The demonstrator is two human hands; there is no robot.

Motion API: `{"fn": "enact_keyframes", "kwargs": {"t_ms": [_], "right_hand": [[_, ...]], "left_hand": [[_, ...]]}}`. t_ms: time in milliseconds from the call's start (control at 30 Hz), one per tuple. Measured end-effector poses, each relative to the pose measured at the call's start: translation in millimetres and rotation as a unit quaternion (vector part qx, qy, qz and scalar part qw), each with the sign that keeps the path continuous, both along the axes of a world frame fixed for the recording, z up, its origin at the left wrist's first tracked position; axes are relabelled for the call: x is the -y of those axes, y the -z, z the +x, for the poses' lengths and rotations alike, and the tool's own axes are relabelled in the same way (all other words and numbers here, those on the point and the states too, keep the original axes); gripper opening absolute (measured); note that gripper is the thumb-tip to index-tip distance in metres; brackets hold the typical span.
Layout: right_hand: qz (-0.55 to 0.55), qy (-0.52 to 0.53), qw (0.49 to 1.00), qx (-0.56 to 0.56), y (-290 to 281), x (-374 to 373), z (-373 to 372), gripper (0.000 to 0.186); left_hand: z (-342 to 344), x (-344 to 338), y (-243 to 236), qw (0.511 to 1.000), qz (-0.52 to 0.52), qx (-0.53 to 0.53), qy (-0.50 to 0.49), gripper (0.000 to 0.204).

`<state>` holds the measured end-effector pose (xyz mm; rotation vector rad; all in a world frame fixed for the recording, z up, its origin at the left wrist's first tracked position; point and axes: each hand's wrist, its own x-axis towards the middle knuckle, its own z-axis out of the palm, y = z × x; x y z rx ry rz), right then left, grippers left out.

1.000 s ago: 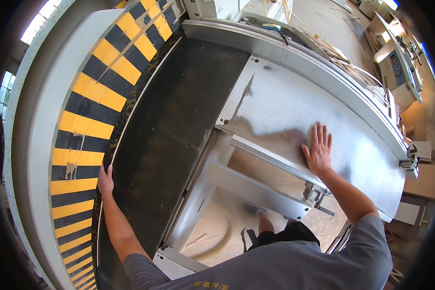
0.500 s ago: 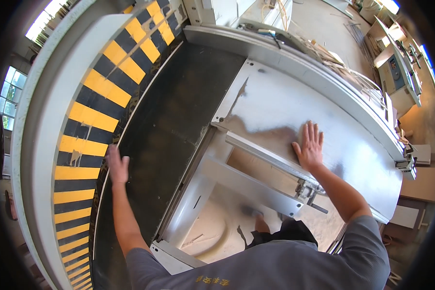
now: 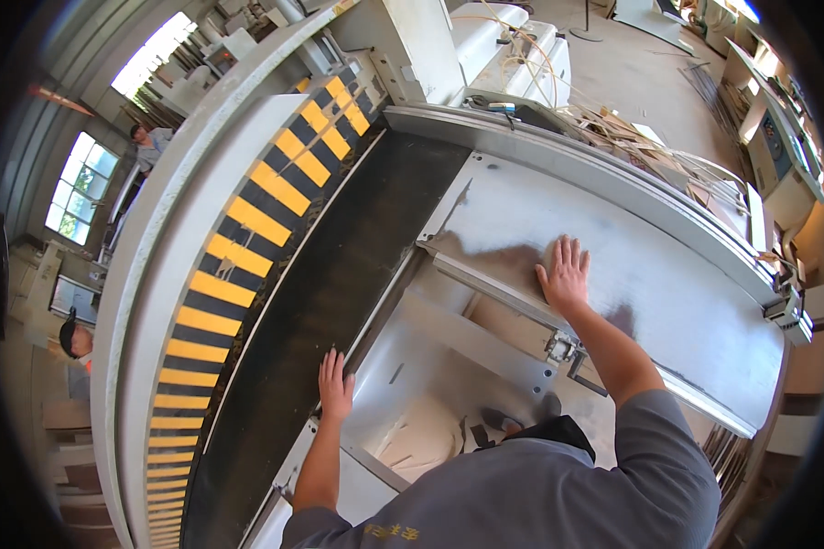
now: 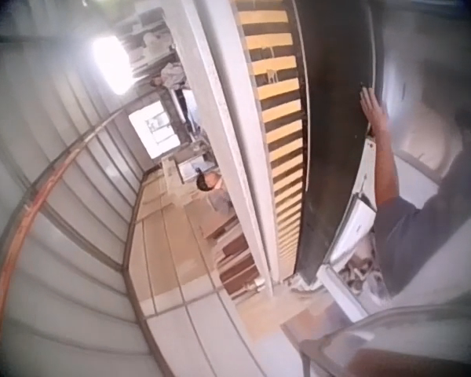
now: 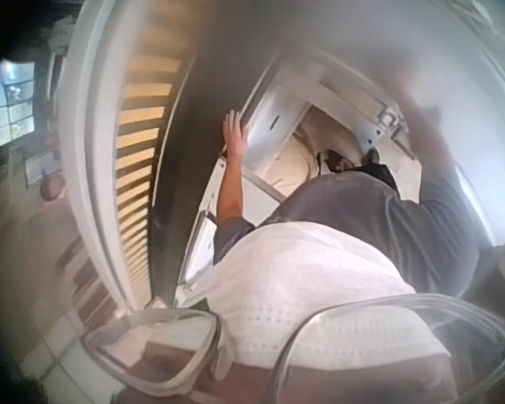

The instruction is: The person places a large wood panel onto a table saw, slides it through the cutting mechanism, and then removes the cut piece and the remaining panel from the workstation.

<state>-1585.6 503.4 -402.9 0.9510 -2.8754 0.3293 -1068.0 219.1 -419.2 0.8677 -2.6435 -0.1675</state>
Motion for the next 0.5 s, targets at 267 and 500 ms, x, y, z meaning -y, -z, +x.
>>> {"fn": "enact_keyframes", "kwargs": {"t_ms": [267,500], "right_hand": [[0.003,-0.012,0.999,0.035,7.4,-35.7,-7.1,0.085],[0.009,-0.201,0.979,0.015,10.0,-98.8,-39.5,0.085]], "left_hand": [[131.9,-192.6,55.9,0.951,-0.013,-0.024,-0.308,0.067],[141.9,-234.9,64.8,0.926,-0.032,-0.054,-0.373,0.06]]}}
